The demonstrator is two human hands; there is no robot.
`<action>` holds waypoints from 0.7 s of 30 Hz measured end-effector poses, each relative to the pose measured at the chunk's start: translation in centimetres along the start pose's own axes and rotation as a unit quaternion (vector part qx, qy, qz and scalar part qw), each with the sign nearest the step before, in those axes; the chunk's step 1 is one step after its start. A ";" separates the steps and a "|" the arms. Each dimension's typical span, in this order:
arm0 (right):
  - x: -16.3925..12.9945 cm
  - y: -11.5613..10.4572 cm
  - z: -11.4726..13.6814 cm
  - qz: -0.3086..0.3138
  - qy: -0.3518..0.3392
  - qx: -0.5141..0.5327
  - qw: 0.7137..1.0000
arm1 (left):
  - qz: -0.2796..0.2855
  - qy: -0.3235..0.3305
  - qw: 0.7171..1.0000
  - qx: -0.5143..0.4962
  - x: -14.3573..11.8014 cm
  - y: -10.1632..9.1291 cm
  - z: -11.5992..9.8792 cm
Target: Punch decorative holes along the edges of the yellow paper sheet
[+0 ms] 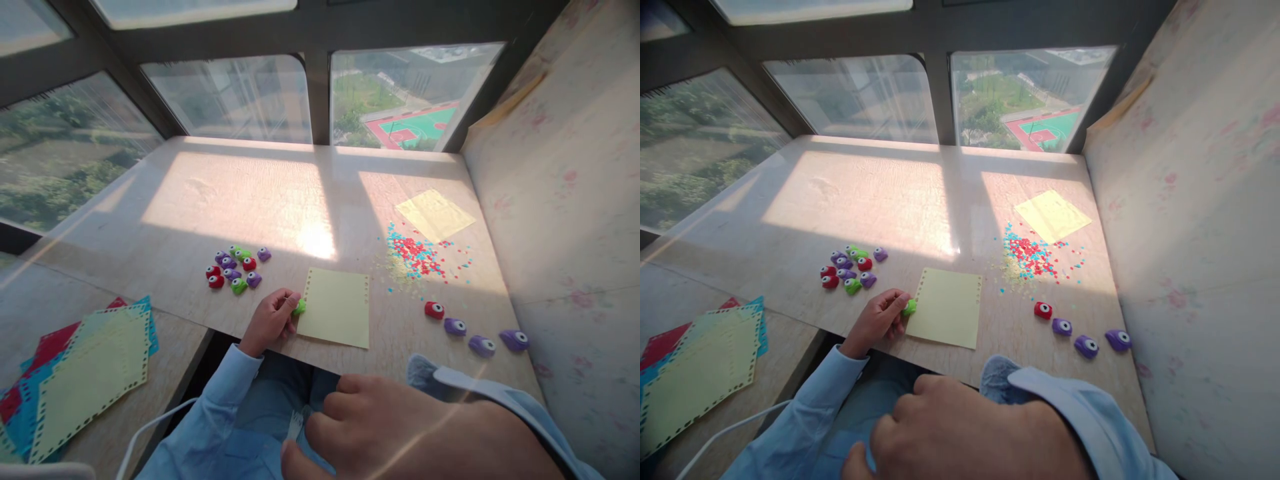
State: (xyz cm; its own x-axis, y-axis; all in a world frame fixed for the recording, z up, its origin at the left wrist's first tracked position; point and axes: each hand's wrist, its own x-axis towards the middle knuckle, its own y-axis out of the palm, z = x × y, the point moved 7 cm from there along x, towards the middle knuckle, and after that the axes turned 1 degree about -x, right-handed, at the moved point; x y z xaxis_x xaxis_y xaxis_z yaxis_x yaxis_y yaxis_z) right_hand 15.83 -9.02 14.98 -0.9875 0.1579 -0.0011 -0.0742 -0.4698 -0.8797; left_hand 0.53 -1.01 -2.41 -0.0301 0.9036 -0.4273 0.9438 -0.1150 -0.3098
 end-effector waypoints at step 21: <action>3.4 5.5 -21.0 0.057 0.345 -0.064 0.934 | -0.084 0.046 0.995 0.012 -1.0 -0.4 0.4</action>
State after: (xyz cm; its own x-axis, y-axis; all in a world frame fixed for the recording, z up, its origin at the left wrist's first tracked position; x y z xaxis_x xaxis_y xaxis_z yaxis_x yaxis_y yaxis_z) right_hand 14.95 7.17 0.13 -0.6590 0.6569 -0.3663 0.0878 -0.4165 -0.9049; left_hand 0.10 -1.99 -2.20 -0.1547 0.9448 -0.2889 0.9201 0.0313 -0.3905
